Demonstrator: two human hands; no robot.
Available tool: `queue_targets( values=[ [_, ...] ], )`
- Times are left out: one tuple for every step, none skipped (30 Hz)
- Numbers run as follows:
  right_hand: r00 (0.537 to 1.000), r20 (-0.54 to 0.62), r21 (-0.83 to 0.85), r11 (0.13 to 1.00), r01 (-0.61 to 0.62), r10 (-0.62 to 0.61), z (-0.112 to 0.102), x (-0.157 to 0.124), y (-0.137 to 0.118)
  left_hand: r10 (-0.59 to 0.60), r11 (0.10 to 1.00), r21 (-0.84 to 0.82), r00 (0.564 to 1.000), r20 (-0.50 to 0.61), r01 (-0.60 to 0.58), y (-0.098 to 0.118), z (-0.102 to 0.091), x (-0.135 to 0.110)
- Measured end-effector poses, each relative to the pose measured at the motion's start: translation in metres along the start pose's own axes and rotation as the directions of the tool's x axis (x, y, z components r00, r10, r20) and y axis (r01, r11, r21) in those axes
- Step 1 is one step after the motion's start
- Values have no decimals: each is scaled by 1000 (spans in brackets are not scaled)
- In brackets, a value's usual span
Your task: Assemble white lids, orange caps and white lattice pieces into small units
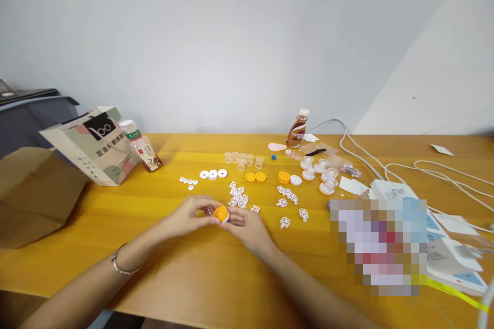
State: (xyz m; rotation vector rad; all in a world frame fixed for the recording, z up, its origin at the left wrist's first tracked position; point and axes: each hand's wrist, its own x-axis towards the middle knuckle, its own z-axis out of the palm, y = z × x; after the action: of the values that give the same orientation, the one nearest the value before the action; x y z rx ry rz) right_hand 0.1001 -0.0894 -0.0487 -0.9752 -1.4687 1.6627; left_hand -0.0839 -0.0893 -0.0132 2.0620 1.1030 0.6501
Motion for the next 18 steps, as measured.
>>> queue_targets(
  values=[
    [1000, 6, 4, 1000, -1, 1, 0, 0, 0, 3, 1000, 3, 1000, -2, -3, 0, 1, 0],
    [1000, 9, 10, 1000, -2, 2, 0, -1, -1, 6, 1000, 2, 1000, -5, -6, 0, 1, 0],
    [1000, 10, 17, 1000, -2, 2, 0, -1, -1, 4, 1000, -4, 1000, -8, -5, -1, 2, 0],
    [1000, 9, 24, 1000, -1, 1, 1, -1, 0, 1, 1000, -16, 1000, -12, -1, -1, 3, 0],
    [1000, 8, 32, 999, 0, 0, 1, -1, 0, -6, 999, -33, 1000, -14, 5, -2, 4, 1],
    [1000, 1, 41, 999, 1, -1, 1, -1, 1, -14, 999, -50, 1000, -17, 13, -3, 4, 1],
    [1000, -11, 50, 999, 2, -2, 1, -1, 1, -21, 998, -65, 999, -25, 19, -4, 3, 2],
    [1000, -30, 59, 998, 5, -3, 1, 0, 2, -26, 997, -74, 999, -39, 23, -4, 0, 1],
    [999, -51, 67, 998, 9, -5, 0, 0, 4, -28, 997, -74, 998, -58, 24, -4, -3, 1],
    [998, -69, 72, 997, 12, -7, 0, 1, 5, -28, 998, -64, 997, -77, 23, -3, -7, -1],
    [997, -83, 76, 997, 15, -9, -1, 2, 5, -23, 999, -43, 996, -83, 20, -2, -13, -3],
    [996, -92, 80, 997, 19, -12, -2, 2, 6, -10, 1000, -10, 998, -66, 10, 0, -18, -5],
    [995, -94, 85, 996, 21, -13, -3, 3, 7, 12, 999, 31, 1000, -16, -11, 2, -23, -8],
    [996, -92, 92, 996, 21, -13, -4, 4, 7, 40, 996, 75, 998, 58, -44, 3, -27, -11],
    [996, -86, 103, 994, 21, -12, -5, 4, 7, 69, 990, 113, 987, 142, -86, 4, -29, -14],
    [997, -75, 117, 993, 18, -9, -5, 4, 8, 97, 982, 138, 970, 223, -130, 4, -30, -16],
    [998, -62, 132, 991, 13, -5, -6, 4, 8, 119, 974, 152, 950, 288, -168, 2, -29, -18],
    [999, -49, 146, 989, 8, -1, -6, 4, 9, 136, 968, 158, 933, 333, -197, 0, -26, -19]
  ],
)
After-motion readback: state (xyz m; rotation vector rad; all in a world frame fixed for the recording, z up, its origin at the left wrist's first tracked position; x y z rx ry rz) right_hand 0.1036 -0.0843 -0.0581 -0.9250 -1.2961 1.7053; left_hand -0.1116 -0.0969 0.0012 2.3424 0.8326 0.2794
